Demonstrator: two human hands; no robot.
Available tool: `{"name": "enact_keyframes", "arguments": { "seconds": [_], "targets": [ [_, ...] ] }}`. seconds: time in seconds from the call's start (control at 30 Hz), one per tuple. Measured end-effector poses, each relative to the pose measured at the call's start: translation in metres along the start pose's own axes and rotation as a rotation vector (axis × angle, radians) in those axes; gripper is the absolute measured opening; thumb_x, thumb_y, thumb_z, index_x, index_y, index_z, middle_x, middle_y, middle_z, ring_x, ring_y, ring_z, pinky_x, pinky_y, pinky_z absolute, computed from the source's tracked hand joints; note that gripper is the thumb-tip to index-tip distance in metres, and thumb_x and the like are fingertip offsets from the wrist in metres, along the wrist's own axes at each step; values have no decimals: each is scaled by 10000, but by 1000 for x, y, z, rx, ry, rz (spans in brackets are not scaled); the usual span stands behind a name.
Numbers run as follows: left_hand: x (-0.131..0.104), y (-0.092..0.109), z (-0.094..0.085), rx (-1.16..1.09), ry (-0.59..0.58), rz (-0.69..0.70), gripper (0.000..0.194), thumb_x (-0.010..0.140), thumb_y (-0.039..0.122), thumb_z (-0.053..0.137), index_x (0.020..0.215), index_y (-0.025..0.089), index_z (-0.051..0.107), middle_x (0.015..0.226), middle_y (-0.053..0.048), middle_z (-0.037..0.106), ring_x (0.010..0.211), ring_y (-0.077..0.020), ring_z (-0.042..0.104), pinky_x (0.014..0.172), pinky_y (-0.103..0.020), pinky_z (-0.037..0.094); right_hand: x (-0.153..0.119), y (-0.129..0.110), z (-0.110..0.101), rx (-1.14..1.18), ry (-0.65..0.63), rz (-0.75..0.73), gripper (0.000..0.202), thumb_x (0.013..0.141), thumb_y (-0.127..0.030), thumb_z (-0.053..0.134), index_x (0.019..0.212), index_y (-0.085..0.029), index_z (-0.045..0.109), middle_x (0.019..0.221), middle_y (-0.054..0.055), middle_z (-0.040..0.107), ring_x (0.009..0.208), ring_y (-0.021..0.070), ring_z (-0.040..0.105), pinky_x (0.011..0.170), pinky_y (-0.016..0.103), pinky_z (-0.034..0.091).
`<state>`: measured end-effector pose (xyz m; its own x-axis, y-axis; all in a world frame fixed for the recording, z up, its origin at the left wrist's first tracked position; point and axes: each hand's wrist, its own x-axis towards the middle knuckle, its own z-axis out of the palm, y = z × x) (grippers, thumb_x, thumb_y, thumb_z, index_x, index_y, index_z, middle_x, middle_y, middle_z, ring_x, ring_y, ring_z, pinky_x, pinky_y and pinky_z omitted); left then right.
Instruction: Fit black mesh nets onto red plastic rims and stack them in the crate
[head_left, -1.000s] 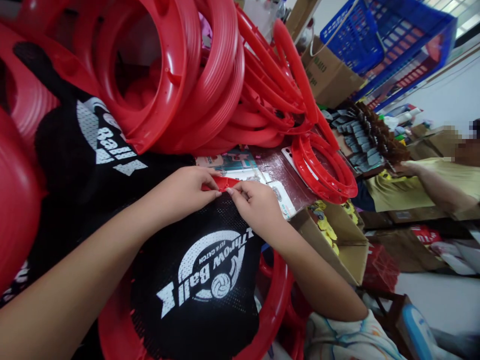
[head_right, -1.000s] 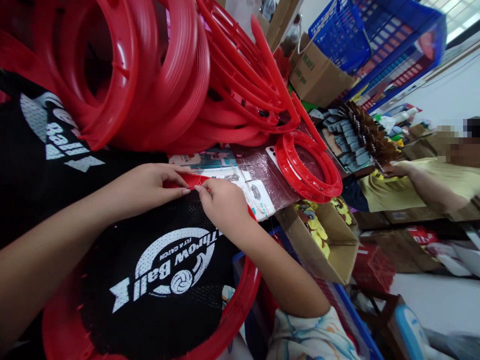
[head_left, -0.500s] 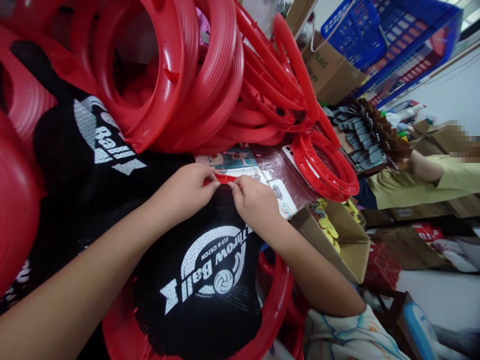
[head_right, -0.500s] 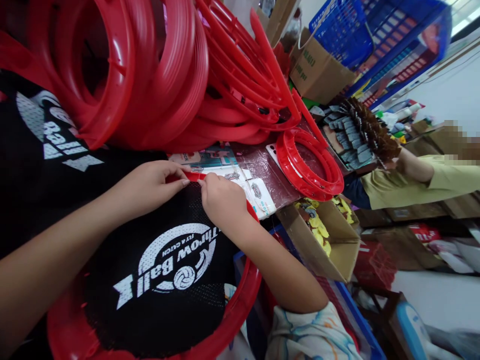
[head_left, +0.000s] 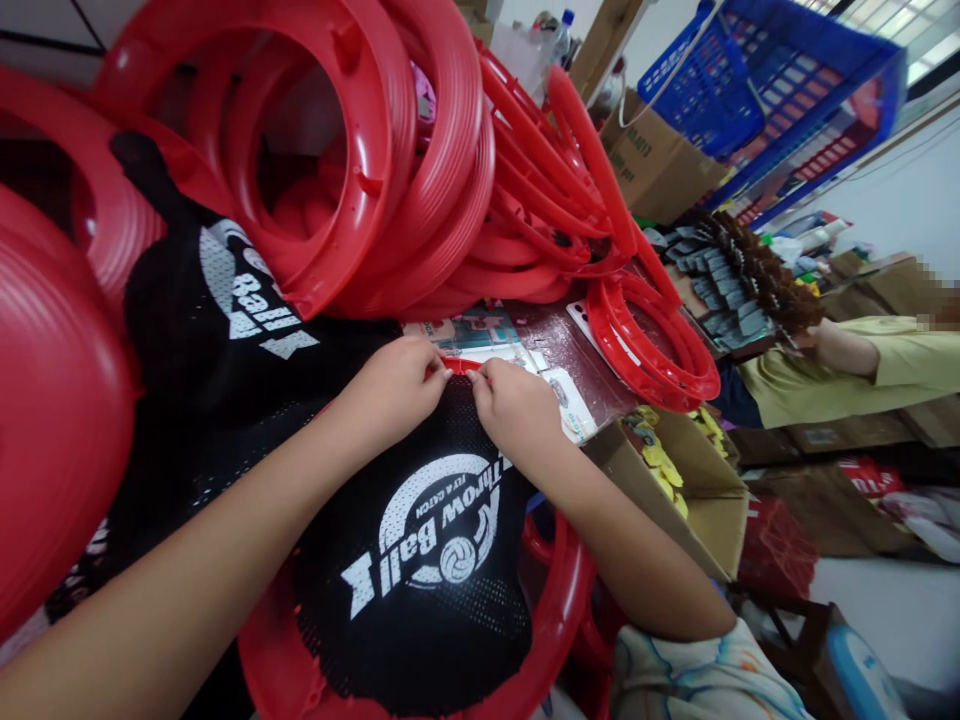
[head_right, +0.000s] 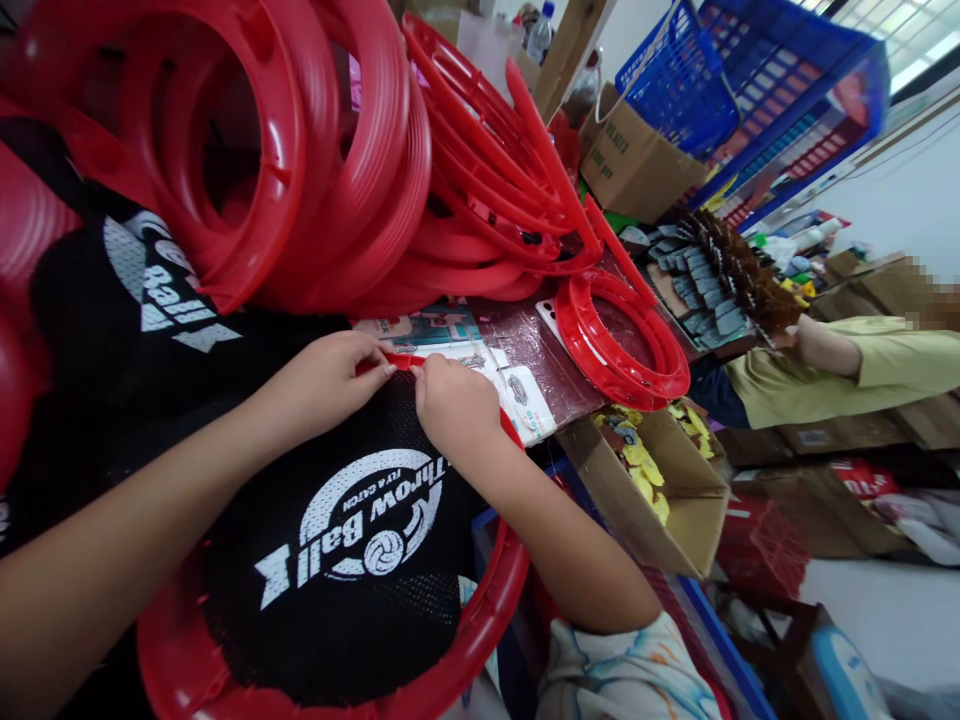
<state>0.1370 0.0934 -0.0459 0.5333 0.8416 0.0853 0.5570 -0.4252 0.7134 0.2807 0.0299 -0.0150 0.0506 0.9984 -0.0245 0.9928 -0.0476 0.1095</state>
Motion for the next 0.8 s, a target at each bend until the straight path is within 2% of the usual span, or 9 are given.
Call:
{"name": "enact_keyframes", "arguments": {
  "seconds": [0.4,0.5,0.6,0.8],
  "targets": [
    [3,3,2,34,24,-42,211,780,216,497,668,150,663,828,-115,695,815,-254,646,768,-385,514,-4,0,-3,-54,16,-47,328,989,-309,336,984,-150,623,867,114,714,790,249,687,626,305,423],
    [3,2,4,37,19,-18,172,827,215,546,722,134,655,857,-85,680,835,-211,634,796,-381,513,-6,2,-3,-73,29,-66,337,991,-316,335,981,-148,628,878,117,712,799,247,687,635,300,428],
    [3,0,6,36,9,9,185,883,291,588,799,132,634,912,-48,666,897,-178,625,842,-393,512,-8,4,-2,-84,44,-89,344,993,-303,331,977,-139,633,883,123,711,806,237,683,650,292,427],
    [4,-3,10,34,-13,19,231,907,348,570,995,143,631,1039,-65,654,956,-194,624,860,-420,523,-11,7,-1,-108,68,-125,339,987,-255,332,951,-124,643,872,137,712,805,228,680,650,280,422]
  ]
}}
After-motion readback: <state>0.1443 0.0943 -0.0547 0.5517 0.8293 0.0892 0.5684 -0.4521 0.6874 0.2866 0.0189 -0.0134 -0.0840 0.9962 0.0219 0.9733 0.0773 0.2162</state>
